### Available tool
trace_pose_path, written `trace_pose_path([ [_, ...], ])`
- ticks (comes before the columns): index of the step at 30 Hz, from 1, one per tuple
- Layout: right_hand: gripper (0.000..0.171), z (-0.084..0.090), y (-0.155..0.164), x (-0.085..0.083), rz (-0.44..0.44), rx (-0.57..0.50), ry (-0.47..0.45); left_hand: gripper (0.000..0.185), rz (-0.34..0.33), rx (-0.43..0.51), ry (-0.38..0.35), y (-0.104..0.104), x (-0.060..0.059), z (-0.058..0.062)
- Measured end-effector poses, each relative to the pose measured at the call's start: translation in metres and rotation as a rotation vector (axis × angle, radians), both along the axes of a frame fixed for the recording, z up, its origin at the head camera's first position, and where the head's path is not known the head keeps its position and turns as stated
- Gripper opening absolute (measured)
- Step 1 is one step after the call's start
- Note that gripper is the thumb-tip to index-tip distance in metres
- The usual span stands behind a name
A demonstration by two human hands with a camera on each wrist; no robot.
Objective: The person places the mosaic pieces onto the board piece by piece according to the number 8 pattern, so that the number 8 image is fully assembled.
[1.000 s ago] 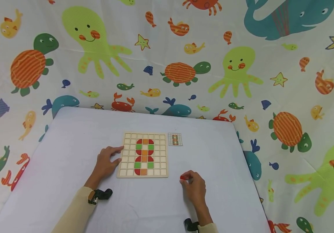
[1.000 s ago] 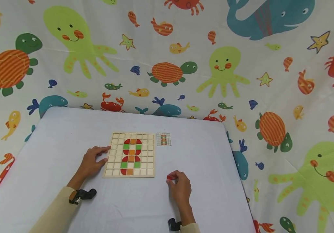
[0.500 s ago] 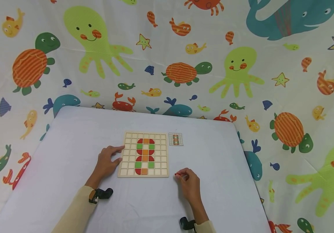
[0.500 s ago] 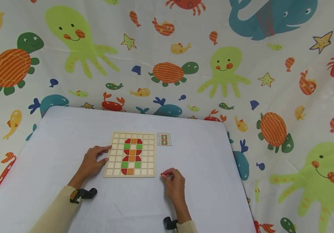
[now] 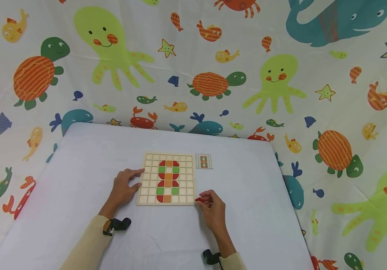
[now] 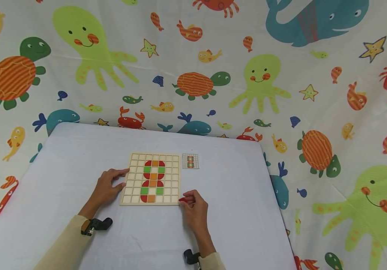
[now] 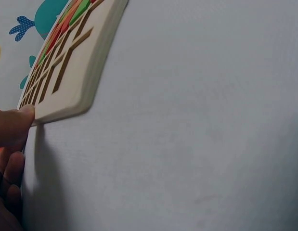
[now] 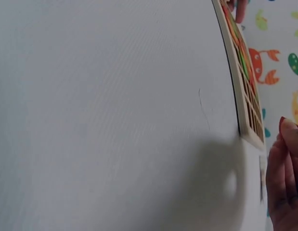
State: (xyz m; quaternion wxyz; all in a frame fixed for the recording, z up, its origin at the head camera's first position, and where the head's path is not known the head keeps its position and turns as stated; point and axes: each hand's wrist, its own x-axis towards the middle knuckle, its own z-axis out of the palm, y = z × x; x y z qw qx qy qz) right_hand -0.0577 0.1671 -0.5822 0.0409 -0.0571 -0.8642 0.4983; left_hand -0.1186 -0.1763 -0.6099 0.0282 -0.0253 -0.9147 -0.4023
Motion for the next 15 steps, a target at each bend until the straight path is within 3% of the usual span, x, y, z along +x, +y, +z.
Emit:
trace_pose_path([
  [6,0.023,0.001,-0.012,-0.003,0.048,0.032,0.013,0.059,0.001,-0.004,0.013,0.000,0.000,0.000],
  [15,0.017,0.004,-0.033,-0.010,0.155,0.046,-0.052,0.058,0.002,-0.012,0.030,0.001,0.001,0.000],
])
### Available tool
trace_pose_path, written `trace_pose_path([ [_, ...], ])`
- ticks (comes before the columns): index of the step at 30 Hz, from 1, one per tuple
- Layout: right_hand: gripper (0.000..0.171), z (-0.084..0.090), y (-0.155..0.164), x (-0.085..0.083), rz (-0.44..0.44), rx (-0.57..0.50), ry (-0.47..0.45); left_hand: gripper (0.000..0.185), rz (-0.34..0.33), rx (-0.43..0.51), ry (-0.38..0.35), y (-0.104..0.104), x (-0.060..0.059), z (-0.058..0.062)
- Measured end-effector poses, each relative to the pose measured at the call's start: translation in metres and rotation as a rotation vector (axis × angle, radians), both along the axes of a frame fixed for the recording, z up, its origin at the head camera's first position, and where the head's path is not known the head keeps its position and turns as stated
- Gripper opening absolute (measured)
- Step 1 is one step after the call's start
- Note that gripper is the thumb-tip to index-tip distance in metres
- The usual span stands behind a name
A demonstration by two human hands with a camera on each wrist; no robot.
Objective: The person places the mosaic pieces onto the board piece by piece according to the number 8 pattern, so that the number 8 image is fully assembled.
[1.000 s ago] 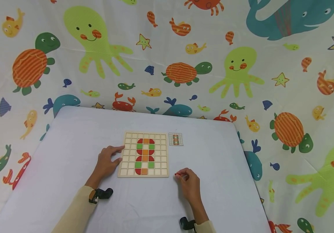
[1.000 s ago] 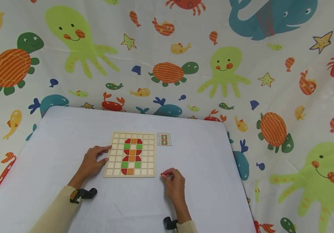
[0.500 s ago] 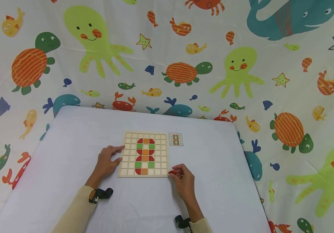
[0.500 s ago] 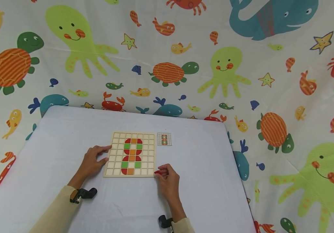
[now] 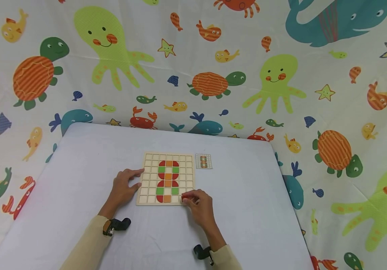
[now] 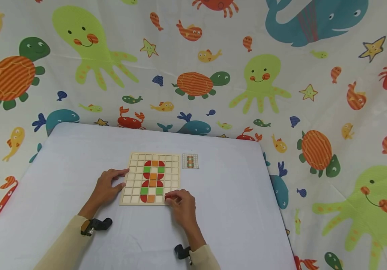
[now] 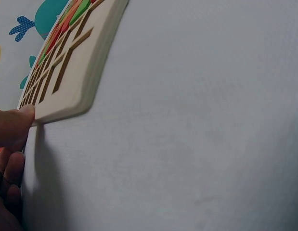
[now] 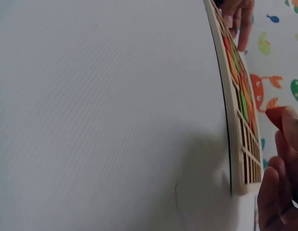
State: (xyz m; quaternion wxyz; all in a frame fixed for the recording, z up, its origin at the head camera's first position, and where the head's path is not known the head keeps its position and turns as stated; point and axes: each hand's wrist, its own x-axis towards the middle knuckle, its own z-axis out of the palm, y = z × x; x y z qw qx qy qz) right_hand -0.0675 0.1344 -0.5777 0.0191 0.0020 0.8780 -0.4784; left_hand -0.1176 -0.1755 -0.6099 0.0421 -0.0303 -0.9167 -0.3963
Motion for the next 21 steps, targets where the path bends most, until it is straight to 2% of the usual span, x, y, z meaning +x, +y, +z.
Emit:
trace_pose_path([
  [5,0.014,-0.001,-0.013,-0.006,0.019,-0.022,-0.023,0.058,-0.001,-0.005,-0.019,-0.001,0.000,0.000],
  [9,0.011,-0.004,-0.021,-0.010,0.025,0.003,-0.051,0.058,-0.003,-0.003,-0.011,-0.001,0.000,0.000],
  [21,0.010,-0.007,-0.037,-0.012,-0.061,0.128,-0.074,0.058,-0.006,0.009,-0.015,0.000,0.001,0.002],
])
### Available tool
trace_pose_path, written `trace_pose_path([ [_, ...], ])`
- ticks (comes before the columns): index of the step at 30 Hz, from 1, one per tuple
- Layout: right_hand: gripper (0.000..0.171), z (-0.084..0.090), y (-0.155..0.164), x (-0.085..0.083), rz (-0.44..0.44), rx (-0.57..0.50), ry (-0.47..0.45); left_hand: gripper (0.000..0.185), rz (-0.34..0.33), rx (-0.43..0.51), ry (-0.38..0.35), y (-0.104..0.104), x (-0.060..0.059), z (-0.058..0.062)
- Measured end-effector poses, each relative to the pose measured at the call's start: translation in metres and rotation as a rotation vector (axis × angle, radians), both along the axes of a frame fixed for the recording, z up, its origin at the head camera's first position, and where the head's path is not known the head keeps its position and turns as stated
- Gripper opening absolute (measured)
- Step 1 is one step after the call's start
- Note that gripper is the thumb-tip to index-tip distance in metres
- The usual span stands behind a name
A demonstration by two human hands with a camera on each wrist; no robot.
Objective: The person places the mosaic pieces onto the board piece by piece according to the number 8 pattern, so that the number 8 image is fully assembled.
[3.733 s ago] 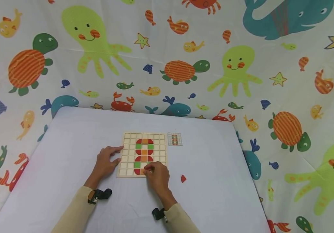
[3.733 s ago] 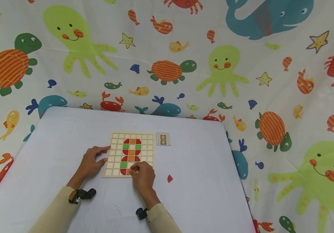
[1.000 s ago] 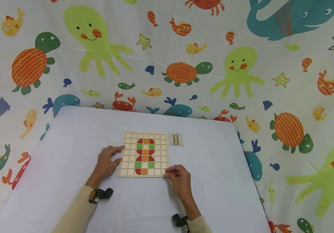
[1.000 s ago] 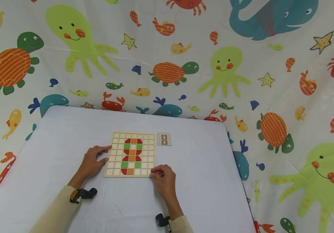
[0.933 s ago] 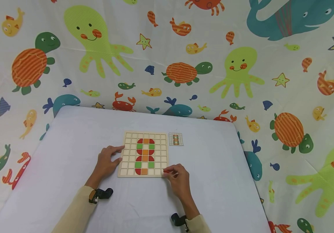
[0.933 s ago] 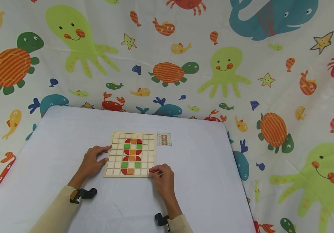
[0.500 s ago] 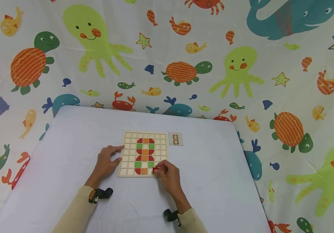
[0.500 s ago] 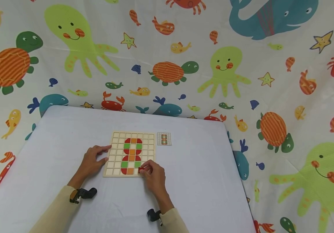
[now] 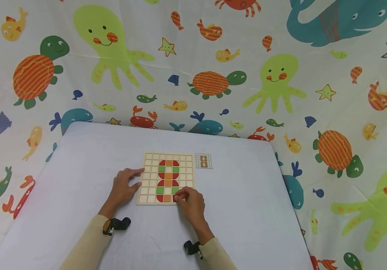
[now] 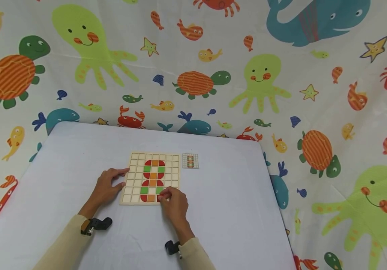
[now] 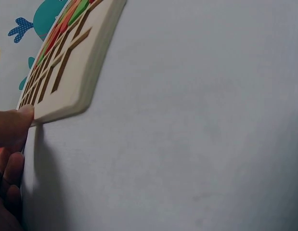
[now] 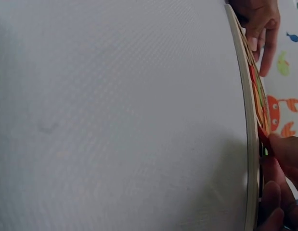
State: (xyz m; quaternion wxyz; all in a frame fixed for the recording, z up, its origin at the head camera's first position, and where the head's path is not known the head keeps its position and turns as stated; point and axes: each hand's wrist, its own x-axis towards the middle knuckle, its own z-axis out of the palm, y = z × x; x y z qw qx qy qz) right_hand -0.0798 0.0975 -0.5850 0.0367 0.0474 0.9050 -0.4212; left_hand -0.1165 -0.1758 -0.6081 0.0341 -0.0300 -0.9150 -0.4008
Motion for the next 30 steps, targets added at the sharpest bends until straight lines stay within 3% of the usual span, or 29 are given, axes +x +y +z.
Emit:
trace_pose_path([
  [14,0.014,-0.004,-0.001,0.001,-0.005,0.078,0.041,0.058,-0.006,0.000,-0.023,-0.002,-0.001,-0.005],
  [22,0.014,-0.006,0.006,-0.001,-0.007,0.038,-0.003,0.057,-0.013,0.006,-0.021,0.001,-0.002,-0.003],
  [30,0.008,-0.005,0.015,-0.006,0.012,-0.074,-0.024,0.055,-0.031,0.002,-0.019,0.003,-0.007,-0.001],
])
